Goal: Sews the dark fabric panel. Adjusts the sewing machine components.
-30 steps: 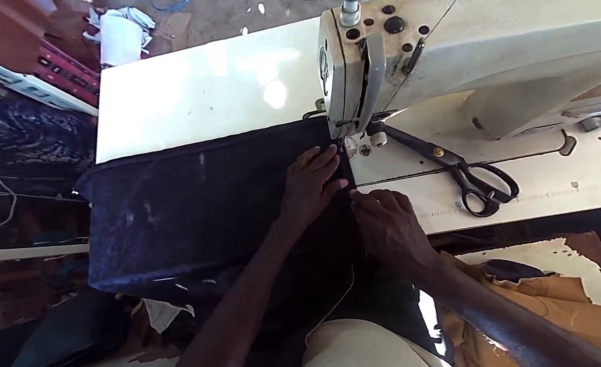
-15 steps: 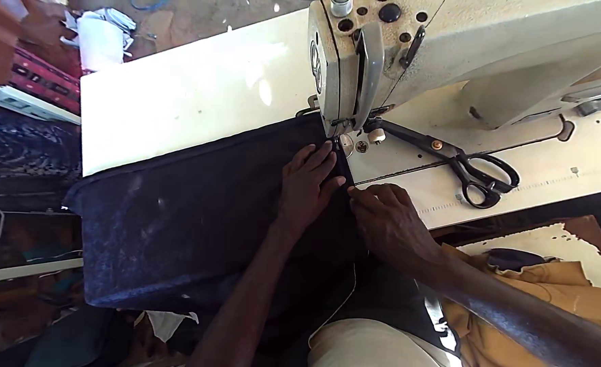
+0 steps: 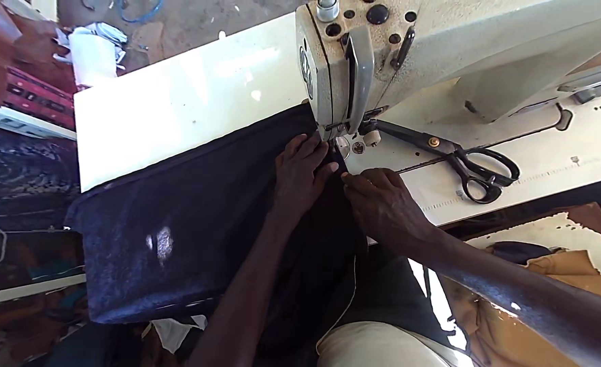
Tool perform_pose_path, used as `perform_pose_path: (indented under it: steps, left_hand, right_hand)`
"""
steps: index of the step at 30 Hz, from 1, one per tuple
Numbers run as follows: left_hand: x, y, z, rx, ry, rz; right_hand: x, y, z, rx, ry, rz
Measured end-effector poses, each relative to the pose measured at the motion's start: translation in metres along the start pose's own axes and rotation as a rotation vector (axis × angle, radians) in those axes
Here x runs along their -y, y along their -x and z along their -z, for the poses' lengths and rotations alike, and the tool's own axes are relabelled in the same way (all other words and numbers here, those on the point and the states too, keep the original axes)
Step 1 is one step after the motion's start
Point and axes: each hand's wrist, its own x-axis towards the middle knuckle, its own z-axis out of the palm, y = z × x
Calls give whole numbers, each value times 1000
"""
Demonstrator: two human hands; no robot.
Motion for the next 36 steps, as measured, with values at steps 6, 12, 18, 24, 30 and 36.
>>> perform_pose_path:
  steps: [6,12,18,24,30,36]
  left_hand:
    - [9,-15,4,38,-15,-6]
    - [12,-18,4,46,3,-25]
    - [25,37,46,-177,240,-13]
    - [122,195,116,-262,-255,487]
    - [180,204,136,-226,-300,693]
    - [224,167,149,-294,-262,475]
  right_hand:
    - [-8,-13,-2,-3,6,-11]
    - [-10,-10,-9,-84,-103,-59]
    - [26,66,-8,-399,-603,-299]
    - [64,134,-55,70,-1419,-663]
    - [53,125,-9,254,-1708,-419]
    - [90,103,68,260,-1927,-388]
